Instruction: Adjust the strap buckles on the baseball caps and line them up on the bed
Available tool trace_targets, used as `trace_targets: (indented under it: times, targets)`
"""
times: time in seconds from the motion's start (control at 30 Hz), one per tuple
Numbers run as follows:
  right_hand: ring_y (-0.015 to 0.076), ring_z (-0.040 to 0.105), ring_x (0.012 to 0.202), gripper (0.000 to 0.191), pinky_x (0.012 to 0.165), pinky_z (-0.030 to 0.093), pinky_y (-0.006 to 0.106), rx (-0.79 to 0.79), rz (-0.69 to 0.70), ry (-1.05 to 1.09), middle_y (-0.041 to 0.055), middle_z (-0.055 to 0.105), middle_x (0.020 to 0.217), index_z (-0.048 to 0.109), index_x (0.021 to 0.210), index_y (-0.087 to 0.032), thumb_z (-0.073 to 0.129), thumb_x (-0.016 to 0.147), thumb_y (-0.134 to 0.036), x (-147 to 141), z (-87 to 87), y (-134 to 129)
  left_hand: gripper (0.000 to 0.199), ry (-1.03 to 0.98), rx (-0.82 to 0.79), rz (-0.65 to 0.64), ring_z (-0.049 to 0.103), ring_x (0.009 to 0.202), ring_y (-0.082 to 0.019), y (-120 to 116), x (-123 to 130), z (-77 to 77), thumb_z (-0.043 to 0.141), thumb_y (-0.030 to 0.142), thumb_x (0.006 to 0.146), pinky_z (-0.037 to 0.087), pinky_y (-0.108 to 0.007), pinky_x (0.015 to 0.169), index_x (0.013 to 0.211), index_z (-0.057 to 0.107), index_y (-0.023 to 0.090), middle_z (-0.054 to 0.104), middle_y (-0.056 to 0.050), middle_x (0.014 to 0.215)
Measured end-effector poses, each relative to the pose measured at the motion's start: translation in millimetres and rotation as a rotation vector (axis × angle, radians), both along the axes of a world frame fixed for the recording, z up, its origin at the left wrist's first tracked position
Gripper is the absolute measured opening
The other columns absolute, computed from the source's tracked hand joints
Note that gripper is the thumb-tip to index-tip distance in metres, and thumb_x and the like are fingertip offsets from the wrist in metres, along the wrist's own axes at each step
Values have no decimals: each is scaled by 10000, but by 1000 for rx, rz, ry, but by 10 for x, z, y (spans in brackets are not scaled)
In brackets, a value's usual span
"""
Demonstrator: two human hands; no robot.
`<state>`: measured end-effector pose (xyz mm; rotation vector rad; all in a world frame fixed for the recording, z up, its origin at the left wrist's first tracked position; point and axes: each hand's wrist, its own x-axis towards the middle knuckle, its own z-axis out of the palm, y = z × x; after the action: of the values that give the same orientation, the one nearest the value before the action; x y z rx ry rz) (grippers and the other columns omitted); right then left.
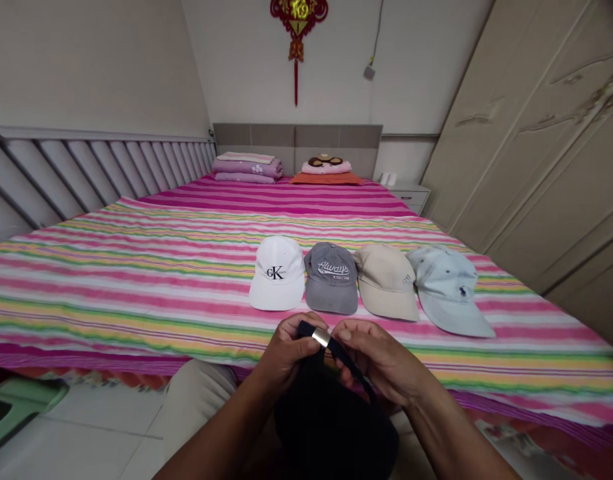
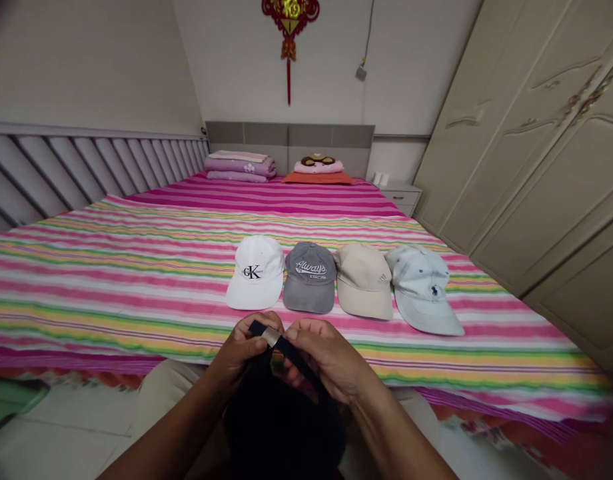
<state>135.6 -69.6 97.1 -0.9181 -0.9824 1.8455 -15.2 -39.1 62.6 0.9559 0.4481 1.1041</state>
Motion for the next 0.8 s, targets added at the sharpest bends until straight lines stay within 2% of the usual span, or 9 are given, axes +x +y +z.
trace_targets:
  times: [0.13,0.37,0.6,0.8]
  targets:
    - [41,468,353,231,354,342,131,25,9,-60,-27,562,484,552,649,-127,703,626,-300,14,-5,6,247,2,-14,17,468,588,-90,8,-2,-7,757,270,505,340,-205,541,688,644,150,532,7,696]
    - [21,425,332,213,323,311,115,61,-18,-85,-38,536,469,554,603,-118,701,624,-271,6,-18,23,184,52,100,3,480,610,-101,5,3,-17,719,231,562,355,-218,566,708,644,147,535,1,688]
    - [57,498,378,193,369,394,146,-4,23,-3,-11,590,526,547,683,-137,665,656,-288,30,-30,27,213,32,60,70,480,600,-105,0,13,-15,741,250,519,351,-222,561,685,647,155,542,7,679]
    - [36,455,342,190,327,344,124,16,5,-27,-13,573,505,545,632,-125,665,650,-271,16,-5,47,195,35,75,70,478,604,-101,0,35,-9,737,225,524,347,-218,557,683,648,155,542,10,676]
